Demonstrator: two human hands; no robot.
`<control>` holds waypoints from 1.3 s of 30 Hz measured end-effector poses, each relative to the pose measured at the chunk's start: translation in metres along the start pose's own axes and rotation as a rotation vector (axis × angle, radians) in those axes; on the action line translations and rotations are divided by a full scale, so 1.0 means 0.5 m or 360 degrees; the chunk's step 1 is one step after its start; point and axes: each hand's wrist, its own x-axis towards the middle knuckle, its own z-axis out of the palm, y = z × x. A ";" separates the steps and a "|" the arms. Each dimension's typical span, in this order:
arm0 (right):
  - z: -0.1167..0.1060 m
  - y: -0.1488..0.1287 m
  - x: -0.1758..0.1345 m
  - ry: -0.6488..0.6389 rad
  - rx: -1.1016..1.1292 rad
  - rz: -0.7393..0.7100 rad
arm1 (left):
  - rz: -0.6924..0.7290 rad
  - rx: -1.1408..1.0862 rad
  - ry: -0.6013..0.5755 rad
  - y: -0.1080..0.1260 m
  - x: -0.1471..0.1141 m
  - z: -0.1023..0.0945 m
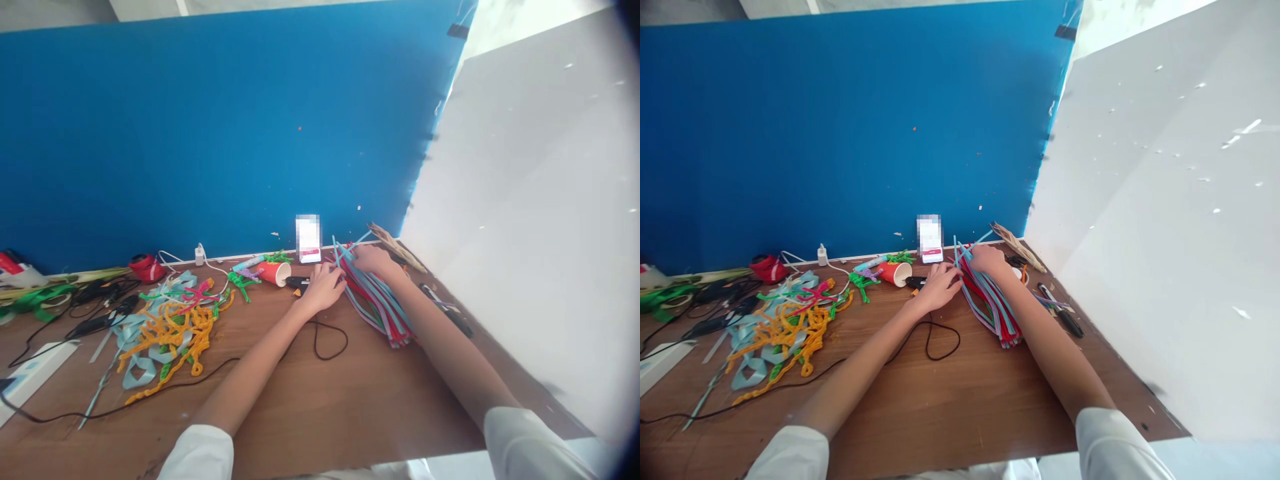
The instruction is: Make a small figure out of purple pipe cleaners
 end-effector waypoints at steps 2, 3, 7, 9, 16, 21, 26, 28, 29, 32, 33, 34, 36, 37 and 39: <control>0.000 -0.001 -0.001 -0.0009 0.0001 0.0004 | -0.0058 0.0002 0.0005 -0.004 -0.002 0.007; 0.000 -0.001 -0.002 -0.0011 0.0002 0.0004 | -0.0084 0.0000 0.0014 -0.006 -0.004 0.011; 0.000 0.000 -0.002 -0.0005 0.0000 -0.0003 | -0.0158 -0.0016 0.0080 -0.014 -0.003 0.018; 0.000 0.001 -0.001 -0.0004 0.0002 -0.0003 | -0.0151 -0.0041 0.0051 -0.018 0.001 0.019; 0.003 0.001 0.002 0.0016 0.0020 0.0033 | -0.0030 -0.0240 0.0019 -0.017 0.012 0.013; -0.004 0.004 -0.004 0.0085 0.0074 0.0054 | 0.0009 -0.0431 0.0233 -0.001 0.013 -0.014; -0.039 0.002 -0.024 0.0216 0.0263 -0.0116 | 0.0013 -0.0573 0.0439 0.022 0.008 -0.059; -0.056 -0.006 -0.037 0.0222 0.0384 -0.0285 | 0.0013 -0.0609 0.0502 0.031 0.003 -0.077; -0.064 -0.012 -0.044 0.0213 0.0445 -0.0376 | 0.0014 -0.0632 0.0543 0.035 0.001 -0.086; -0.080 -0.034 -0.068 0.0158 0.0644 -0.0641 | 0.0086 -0.0736 0.0696 0.038 -0.002 -0.109; -0.082 -0.041 -0.077 0.0114 0.0834 -0.0755 | 0.0100 -0.0746 0.0739 0.037 -0.002 -0.116; -0.084 -0.048 -0.085 0.0085 0.0978 -0.0837 | 0.0104 -0.0742 0.0774 0.035 -0.002 -0.122; -0.086 -0.060 -0.100 0.0145 0.1052 -0.0889 | 0.0093 -0.0725 0.0819 0.032 -0.002 -0.134; -0.086 -0.065 -0.106 0.0188 0.1042 -0.0882 | 0.0086 -0.0720 0.0827 0.031 -0.002 -0.140; -0.086 -0.071 -0.115 0.0217 0.1072 -0.0864 | 0.0079 -0.0720 0.0810 0.030 -0.004 -0.150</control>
